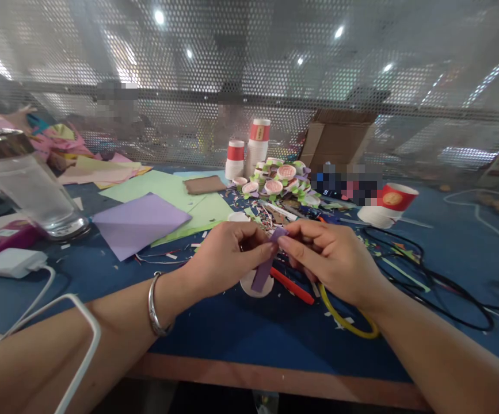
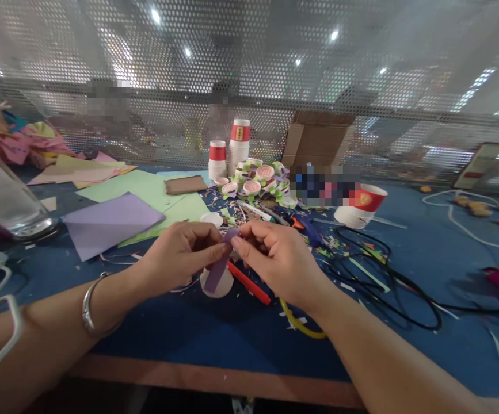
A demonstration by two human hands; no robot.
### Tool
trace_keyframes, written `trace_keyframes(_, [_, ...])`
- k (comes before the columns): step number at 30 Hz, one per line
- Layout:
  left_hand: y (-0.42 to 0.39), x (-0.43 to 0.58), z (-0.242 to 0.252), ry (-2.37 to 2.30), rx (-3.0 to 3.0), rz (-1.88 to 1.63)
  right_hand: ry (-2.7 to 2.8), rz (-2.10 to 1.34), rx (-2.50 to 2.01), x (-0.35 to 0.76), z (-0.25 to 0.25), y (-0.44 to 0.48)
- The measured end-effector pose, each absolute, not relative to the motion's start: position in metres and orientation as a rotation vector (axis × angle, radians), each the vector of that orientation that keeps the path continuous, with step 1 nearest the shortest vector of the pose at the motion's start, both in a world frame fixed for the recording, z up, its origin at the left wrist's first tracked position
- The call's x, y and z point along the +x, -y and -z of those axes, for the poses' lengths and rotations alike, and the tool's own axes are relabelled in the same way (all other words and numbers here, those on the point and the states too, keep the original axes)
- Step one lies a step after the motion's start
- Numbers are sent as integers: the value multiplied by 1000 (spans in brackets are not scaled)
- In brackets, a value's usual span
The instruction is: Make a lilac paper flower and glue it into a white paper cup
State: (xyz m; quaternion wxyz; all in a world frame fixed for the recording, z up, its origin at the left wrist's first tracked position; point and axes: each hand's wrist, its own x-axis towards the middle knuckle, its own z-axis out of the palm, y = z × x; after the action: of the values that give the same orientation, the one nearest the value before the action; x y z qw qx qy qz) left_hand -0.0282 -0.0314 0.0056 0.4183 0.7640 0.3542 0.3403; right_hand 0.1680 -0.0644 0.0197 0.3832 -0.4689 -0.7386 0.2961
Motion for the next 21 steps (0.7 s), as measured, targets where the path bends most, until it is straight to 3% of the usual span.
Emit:
trace_keyframes(15, [37,-32,-12,-937,1962,-911,1906,-582,-1307,176,-17,56])
trace_keyframes(21, [35,-31,-13,-946,1940,-873,1897,-727,-1269,175,-19,58])
